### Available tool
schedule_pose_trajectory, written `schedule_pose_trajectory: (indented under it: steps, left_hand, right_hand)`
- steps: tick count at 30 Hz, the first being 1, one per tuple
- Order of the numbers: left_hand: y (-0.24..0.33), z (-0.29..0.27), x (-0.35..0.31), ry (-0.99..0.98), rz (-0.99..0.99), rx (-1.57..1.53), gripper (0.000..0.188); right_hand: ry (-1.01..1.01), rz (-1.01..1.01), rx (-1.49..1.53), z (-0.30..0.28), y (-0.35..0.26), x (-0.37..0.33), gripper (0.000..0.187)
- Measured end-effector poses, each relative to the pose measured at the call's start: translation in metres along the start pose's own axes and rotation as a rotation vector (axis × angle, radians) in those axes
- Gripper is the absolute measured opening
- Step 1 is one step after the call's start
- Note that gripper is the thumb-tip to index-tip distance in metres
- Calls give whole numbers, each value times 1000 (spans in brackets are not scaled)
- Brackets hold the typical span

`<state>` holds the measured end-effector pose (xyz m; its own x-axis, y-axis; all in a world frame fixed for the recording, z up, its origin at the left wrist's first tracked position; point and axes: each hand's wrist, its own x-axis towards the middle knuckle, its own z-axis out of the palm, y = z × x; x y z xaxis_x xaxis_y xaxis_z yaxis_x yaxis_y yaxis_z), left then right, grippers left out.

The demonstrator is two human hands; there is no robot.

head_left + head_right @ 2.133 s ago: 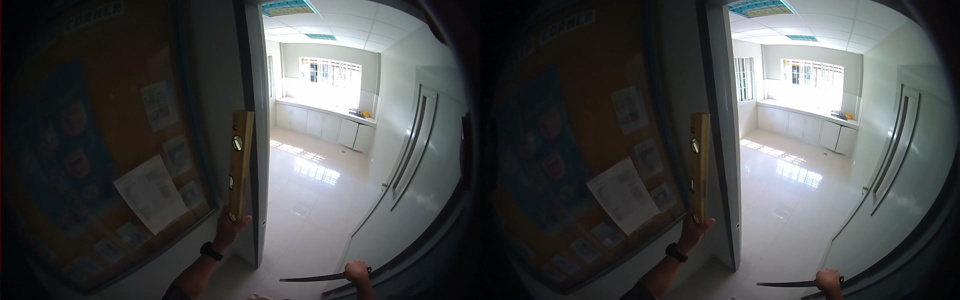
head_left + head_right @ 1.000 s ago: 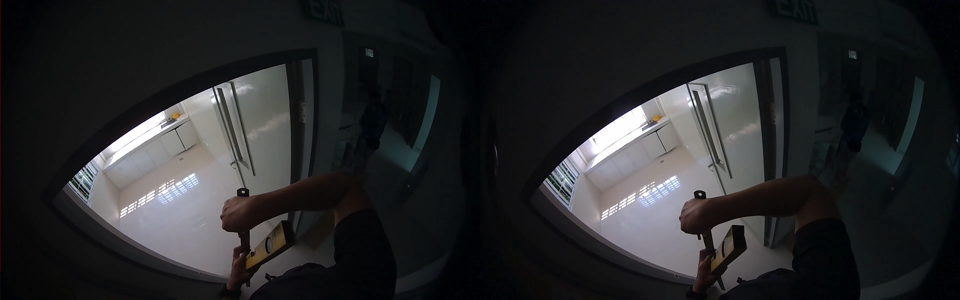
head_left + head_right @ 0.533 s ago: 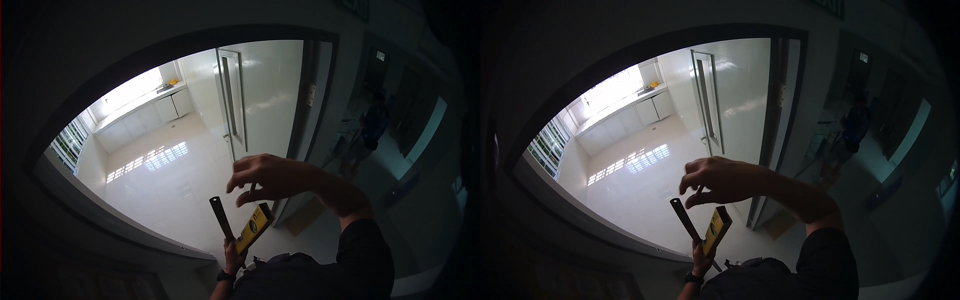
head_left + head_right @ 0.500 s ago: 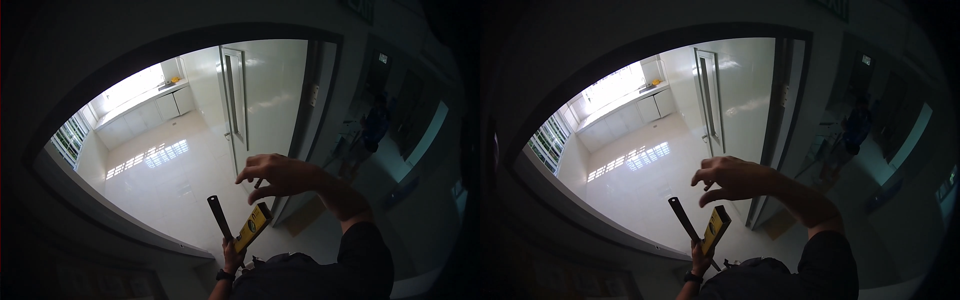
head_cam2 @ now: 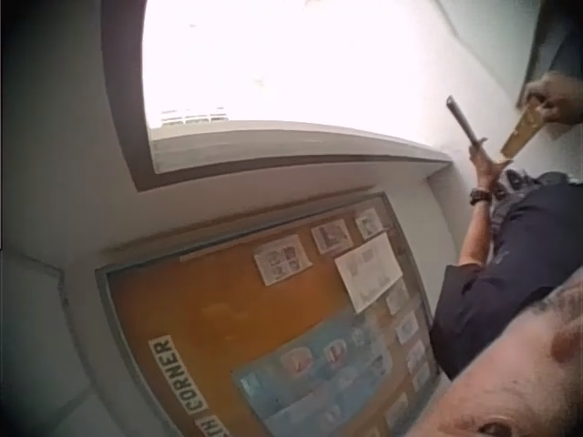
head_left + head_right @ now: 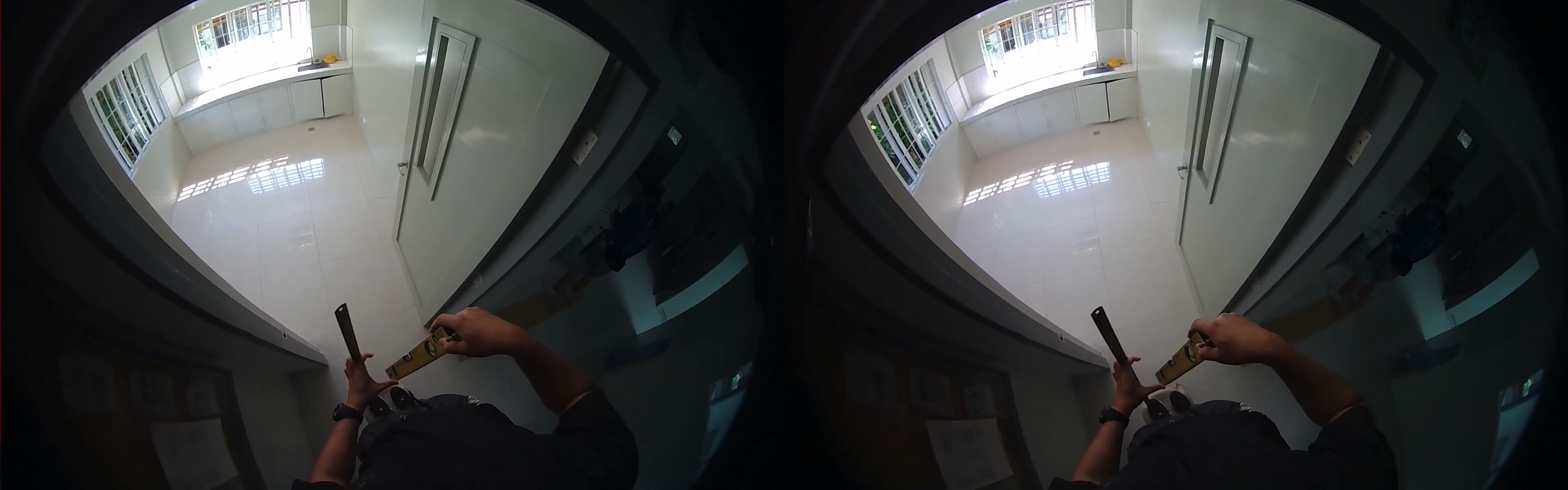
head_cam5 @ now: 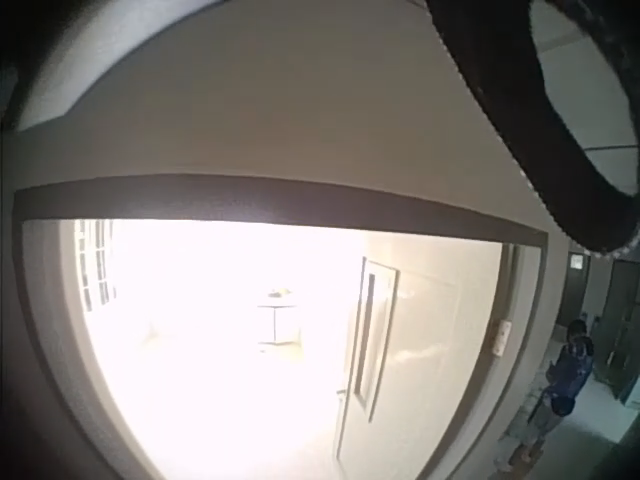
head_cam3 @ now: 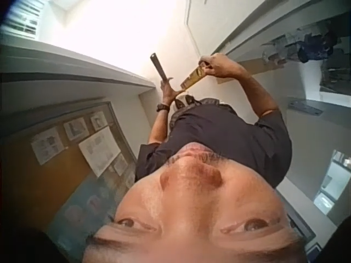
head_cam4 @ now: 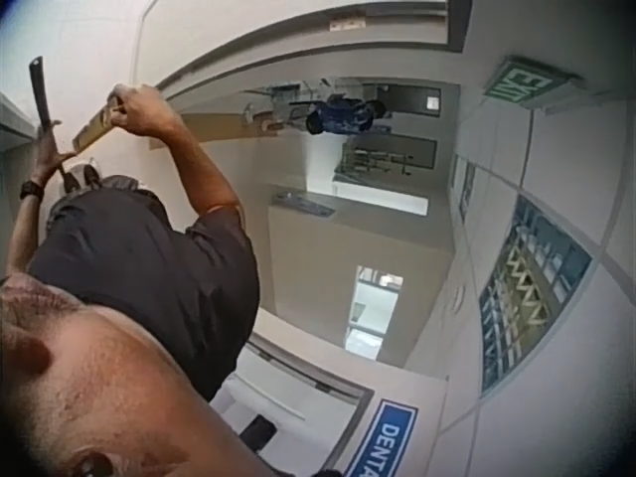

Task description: Measuring a door frame and positioning a 'TREATMENT ROOM' sign for installation.

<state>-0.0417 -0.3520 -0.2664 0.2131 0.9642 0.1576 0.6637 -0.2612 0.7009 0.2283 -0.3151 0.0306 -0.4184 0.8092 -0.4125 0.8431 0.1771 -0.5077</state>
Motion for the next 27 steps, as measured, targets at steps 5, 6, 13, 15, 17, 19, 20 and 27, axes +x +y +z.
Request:
schedule_pose_trajectory:
  steps: [5, 6, 13, 15, 17, 19, 20, 27]
  left_hand:
    - [-55, -19, -7, 130, -47, -48, 62]
    - [-58, -23, -9, 132, -50, -40, 62]
    - [-44, -57, -21, 194, -74, -71, 36]
    - [-44, -56, -26, 219, -67, -76, 36]
    - [-38, -59, -26, 214, -54, -44, 36]
    - [-31, -67, -28, 207, -51, -49, 35]
    - [-26, -64, -21, 199, -26, -53, 35]
    - [-7, -65, -17, 225, -15, -94, 27]
  right_hand:
    - [-46, 73, -1, 121, 83, 69, 39]
    - [-107, 83, -22, 162, 102, 86, 40]
    - [-446, 80, -56, 375, 154, 131, 36]
    - [-501, 9, -95, 406, 150, 133, 34]
    - [-553, -58, -135, 423, 146, 137, 33]
    - [-502, 8, -43, 434, 135, 141, 29]
    - [-472, 85, 25, 452, 149, 148, 30]
    - [-590, 3, -32, 458, 158, 170, 37]
